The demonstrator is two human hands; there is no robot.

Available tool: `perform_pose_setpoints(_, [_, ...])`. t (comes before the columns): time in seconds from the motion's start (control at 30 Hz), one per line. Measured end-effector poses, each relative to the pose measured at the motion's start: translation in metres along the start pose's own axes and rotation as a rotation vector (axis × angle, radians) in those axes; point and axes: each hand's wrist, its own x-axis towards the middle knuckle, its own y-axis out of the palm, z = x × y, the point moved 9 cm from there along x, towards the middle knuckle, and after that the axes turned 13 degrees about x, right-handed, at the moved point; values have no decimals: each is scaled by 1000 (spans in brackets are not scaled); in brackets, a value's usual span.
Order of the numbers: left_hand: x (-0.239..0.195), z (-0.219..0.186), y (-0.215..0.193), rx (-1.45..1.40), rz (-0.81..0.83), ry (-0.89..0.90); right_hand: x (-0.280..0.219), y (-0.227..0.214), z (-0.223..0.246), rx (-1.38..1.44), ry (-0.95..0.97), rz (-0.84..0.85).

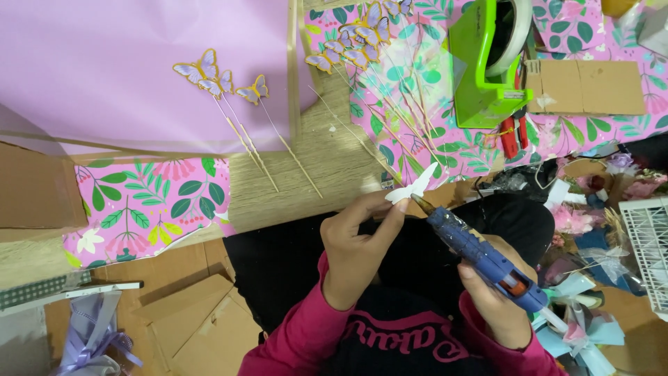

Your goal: Assembling decorative butterfly toppers by gluing paper butterflies onto thin floral wires using a hot glue gun.

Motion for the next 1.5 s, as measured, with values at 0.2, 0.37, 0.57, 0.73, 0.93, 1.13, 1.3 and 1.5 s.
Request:
perform_pose_setpoints(0.2, [0,1,0,40,-10,17,1,0,0,-4,21,1])
perform_pose_setpoints(0.37, [1,24,7,-42,1,-77,13,-32,-8,353,46,-177])
perform_pose_setpoints(0.57, [-1,98,37,-578,111,-385,74,-123,-11,369,92,-384])
perform_pose_setpoints(0.73, [4,106,31,-724,40,-461,140,-208,-73,186,168,-427])
perform_pose_setpoints(0.93, [15,112,-14,-669,-157,-420,202,-284,-189,-357,-5,-363])
perform_pose_setpoints(1.13, [24,99,-70,-583,-368,-324,212,-240,-166,-1023,-85,-343])
perform_pose_setpoints(1.3, [22,106,-80,-543,-361,-301,190,-218,-128,-1411,-319,-412])
perform_pose_setpoints(1.5, [15,115,-85,-516,-356,-352,144,-55,24,-658,-489,-196])
